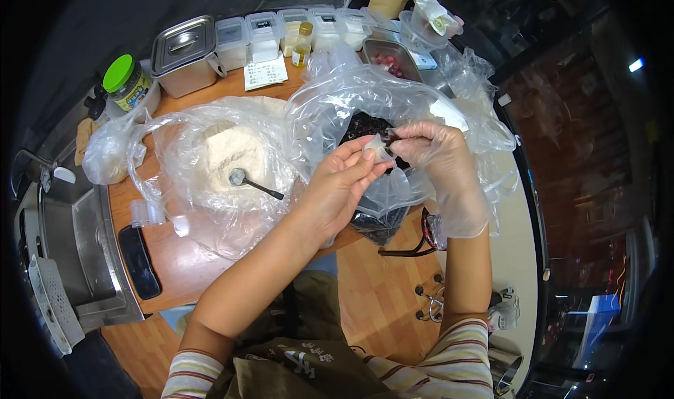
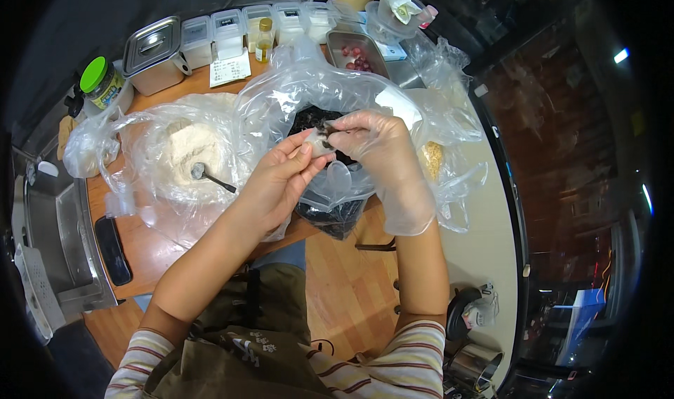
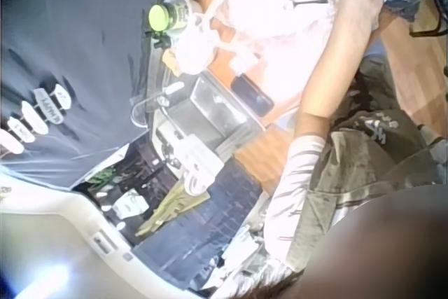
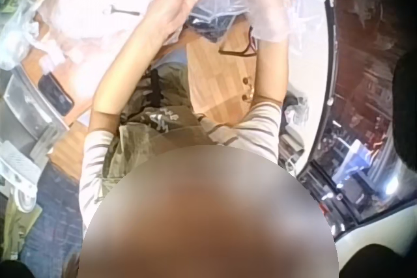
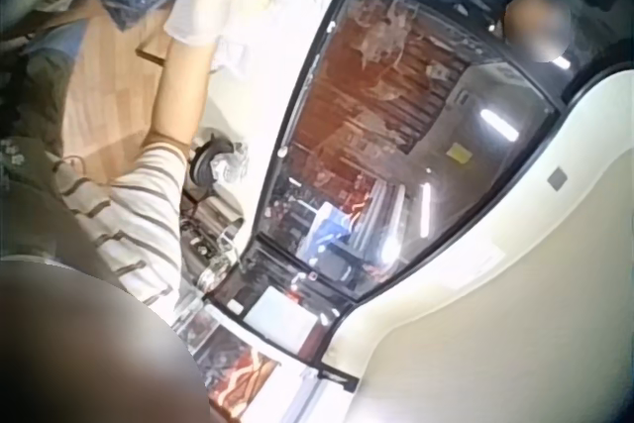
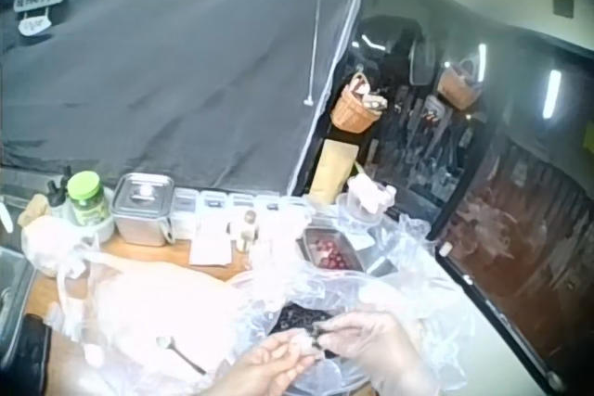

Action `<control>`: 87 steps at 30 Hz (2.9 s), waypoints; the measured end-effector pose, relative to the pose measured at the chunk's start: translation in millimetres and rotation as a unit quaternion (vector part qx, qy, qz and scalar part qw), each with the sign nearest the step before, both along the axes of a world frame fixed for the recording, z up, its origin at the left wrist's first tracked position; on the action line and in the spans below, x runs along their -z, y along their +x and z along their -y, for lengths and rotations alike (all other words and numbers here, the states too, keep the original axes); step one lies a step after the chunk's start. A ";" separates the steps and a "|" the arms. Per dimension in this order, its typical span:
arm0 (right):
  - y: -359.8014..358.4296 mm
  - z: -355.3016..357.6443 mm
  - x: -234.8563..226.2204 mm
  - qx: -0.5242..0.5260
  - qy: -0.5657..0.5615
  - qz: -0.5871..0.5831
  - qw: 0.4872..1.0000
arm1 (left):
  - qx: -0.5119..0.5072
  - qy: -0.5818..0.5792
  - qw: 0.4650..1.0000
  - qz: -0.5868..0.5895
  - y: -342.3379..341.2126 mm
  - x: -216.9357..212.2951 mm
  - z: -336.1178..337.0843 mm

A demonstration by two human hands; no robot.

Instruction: The person repeatedly scoops a white paste into small plastic cups, adds a dark granular ingredient, and places the filled cups into a white basket. The process is continuous and repetitive throughout the clip.

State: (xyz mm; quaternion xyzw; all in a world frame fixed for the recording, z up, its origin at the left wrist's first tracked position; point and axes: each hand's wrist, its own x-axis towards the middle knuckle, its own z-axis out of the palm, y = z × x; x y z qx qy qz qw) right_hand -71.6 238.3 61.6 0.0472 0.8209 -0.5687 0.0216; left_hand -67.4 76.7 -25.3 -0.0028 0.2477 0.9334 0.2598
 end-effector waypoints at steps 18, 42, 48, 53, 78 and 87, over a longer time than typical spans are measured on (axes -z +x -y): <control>11.8 8.5 2.0 -0.021 -0.010 -0.073 0.997 | 0.010 0.000 1.000 -0.013 4.6 3.4 3.0; 1.1 -196.1 123.6 0.179 0.502 -0.024 0.846 | 0.071 0.114 0.990 -0.032 32.4 13.1 21.3; -0.5 -203.6 126.6 0.241 0.472 -0.062 0.846 | 0.087 0.163 0.981 -0.060 36.2 20.7 18.4; 7.7 -216.5 127.5 0.296 0.330 -0.133 0.886 | 0.089 0.142 0.985 -0.047 40.8 19.7 11.4; 73.6 22.8 14.1 0.081 -0.096 -0.109 0.986 | 0.053 0.117 0.992 -0.008 47.2 12.0 5.6; 63.8 52.8 1.1 -0.116 0.232 -0.199 0.945 | 0.006 0.111 0.994 -0.015 53.8 15.0 38.5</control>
